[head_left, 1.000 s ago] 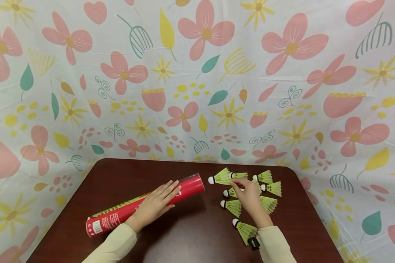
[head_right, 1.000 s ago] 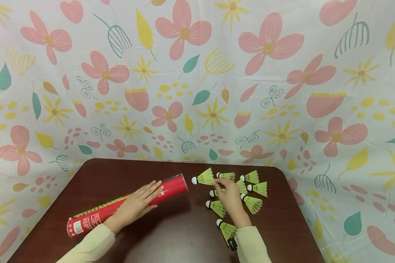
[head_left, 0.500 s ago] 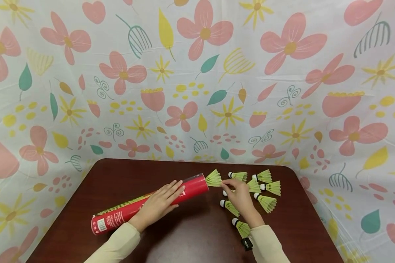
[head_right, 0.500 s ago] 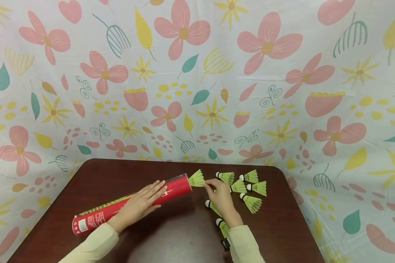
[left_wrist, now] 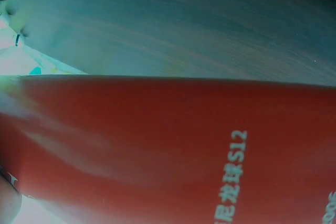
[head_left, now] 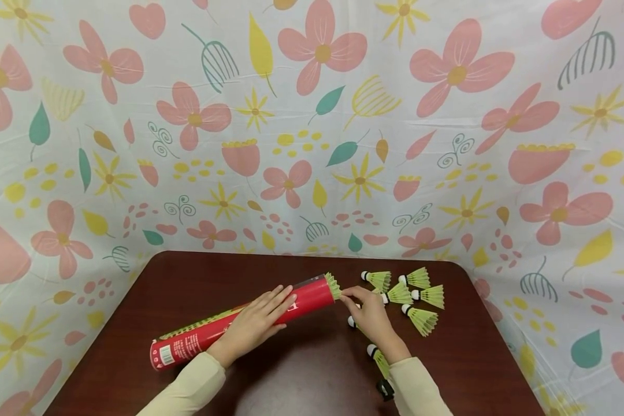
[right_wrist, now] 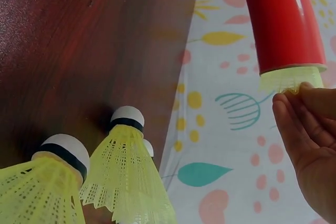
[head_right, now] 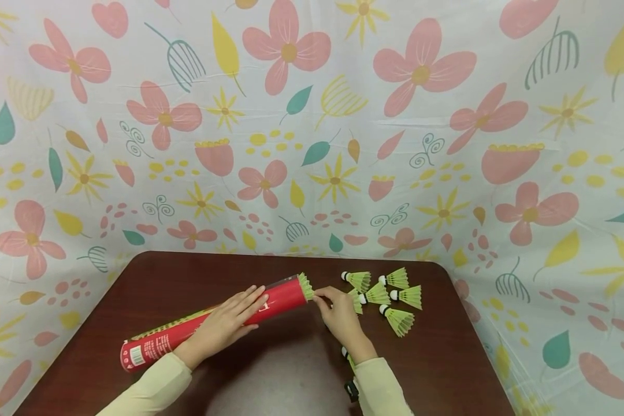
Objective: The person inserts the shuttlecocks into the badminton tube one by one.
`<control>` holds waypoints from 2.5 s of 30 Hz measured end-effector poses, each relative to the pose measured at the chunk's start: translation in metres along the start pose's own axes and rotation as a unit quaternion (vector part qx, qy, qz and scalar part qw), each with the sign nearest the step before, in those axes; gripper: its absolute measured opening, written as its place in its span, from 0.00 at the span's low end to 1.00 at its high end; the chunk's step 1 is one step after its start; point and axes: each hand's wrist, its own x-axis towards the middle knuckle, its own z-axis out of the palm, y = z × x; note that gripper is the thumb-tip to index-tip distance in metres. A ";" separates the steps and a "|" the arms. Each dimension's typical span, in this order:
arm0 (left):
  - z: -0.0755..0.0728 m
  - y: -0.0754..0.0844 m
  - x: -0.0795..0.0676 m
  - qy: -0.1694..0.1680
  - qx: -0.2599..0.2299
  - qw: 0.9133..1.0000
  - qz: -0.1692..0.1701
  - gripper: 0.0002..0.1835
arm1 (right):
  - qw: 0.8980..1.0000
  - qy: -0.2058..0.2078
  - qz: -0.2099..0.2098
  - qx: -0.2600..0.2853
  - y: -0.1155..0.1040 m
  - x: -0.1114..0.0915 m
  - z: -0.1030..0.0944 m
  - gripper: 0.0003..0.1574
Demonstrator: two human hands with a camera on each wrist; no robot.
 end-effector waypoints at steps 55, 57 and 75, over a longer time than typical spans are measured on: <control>-0.006 -0.002 -0.009 0.004 -0.015 1.000 -0.006 0.41 | 0.999 -0.016 -0.003 -0.048 0.021 -0.018 -0.040 0.14; -0.007 -0.002 -0.010 -0.003 -0.018 1.000 -0.010 0.42 | 0.998 -0.006 -0.006 -0.059 0.027 -0.022 -0.047 0.14; -0.008 -0.003 -0.019 -0.019 -0.021 0.999 -0.019 0.46 | 0.989 0.064 0.080 -0.110 0.070 -0.059 -0.099 0.15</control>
